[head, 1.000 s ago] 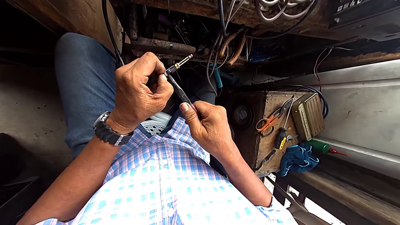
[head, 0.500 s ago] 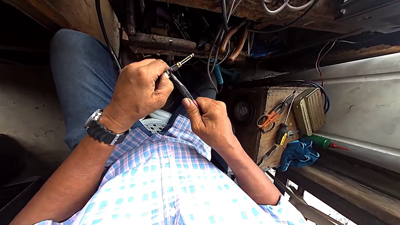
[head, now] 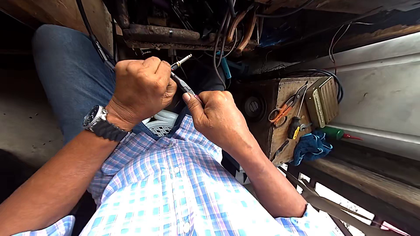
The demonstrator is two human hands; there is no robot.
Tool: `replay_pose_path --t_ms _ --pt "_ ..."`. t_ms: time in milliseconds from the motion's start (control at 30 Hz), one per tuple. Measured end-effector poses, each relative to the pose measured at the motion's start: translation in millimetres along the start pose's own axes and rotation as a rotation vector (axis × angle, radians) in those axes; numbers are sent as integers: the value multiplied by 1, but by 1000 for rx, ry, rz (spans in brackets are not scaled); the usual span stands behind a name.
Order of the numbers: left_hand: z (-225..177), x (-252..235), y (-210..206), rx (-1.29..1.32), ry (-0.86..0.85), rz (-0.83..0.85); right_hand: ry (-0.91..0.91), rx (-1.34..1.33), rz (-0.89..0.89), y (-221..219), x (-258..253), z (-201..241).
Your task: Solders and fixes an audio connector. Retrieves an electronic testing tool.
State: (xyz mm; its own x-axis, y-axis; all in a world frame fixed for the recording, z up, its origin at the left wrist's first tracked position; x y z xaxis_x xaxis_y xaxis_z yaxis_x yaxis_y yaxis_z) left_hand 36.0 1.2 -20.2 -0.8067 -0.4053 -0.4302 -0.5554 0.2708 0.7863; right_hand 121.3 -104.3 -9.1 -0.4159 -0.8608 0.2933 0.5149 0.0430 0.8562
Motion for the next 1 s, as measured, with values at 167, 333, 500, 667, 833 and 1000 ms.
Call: replay_pose_path --t_ms 167,333,500,667,833,1000 --pt "23 0 12 302 211 -88 103 -54 -80 11 5 3" --pt "34 9 1 1054 480 -68 322 -170 -300 2 9 -18" --pt "24 7 -5 1274 497 -4 404 -277 -352 -19 6 -22" --pt "22 6 -3 1240 505 27 426 -244 -364 -20 4 -18" --pt "24 6 -6 1228 563 69 443 -145 -351 -16 3 -18" --pt "25 6 -6 1250 603 108 425 -140 -325 -13 5 -17"
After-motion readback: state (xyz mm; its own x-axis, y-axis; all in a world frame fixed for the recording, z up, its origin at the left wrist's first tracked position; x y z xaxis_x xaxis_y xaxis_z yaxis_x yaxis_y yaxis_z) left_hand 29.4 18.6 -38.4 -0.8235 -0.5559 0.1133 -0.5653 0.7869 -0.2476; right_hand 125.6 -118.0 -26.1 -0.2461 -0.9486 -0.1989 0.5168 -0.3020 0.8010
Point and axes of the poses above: each hand's wrist, its own x-axis away from the middle knuckle, its own y-axis out of the back of the hand, z = x × y, the point moved 9 cm from there along -x, towards the middle knuckle, and after that the axes turned 10 degrees about x, right-handed, at the moved point
